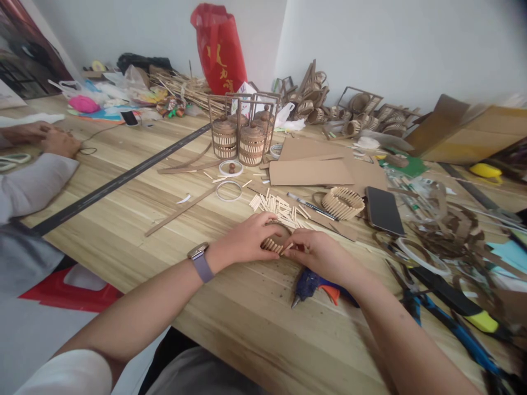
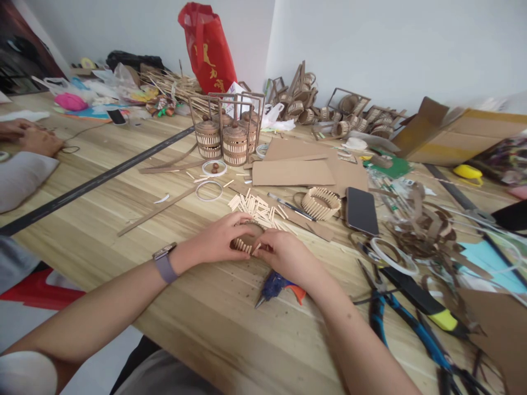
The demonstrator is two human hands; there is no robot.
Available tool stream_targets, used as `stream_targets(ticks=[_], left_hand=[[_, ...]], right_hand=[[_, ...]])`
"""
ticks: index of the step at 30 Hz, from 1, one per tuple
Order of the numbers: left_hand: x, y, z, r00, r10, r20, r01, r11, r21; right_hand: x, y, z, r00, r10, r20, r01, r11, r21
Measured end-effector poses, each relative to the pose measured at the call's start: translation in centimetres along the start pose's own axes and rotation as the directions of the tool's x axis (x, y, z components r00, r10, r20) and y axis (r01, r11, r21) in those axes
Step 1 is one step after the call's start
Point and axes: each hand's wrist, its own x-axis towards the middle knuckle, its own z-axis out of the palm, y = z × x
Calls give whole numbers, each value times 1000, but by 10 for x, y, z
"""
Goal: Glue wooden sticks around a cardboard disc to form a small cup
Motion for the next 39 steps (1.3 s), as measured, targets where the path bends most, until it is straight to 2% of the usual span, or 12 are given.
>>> stream_targets(ticks=[5,9,17,26,33,39], left_hand=[[0,0,1,1000,4,-2,-4,1000,-2],[1,-1,1,1000,11,-6,-11,1000,6],[0,-1,1,1000,10,-1,-10,1000,-4],[0,-1,1,1000,5,-5,-5,1000,8],[1,1,-1,1000,-3,10,3,1000,7],[1,0,-1,1000,11,3,-11,1000,3]], right_hand=[[-1,2,0,999,-33,26,32,999,11],[0,3,3,995,-75,58,78,996,-47],[2,1,2,1000,-10,12,11,991,-134],[-6,-4,-7,993,-64,96,81,981,-177],[-4,0,-5,994,-81,72,95,967,-235],[-3,2,-3,983,-145,111,169,953,-253]])
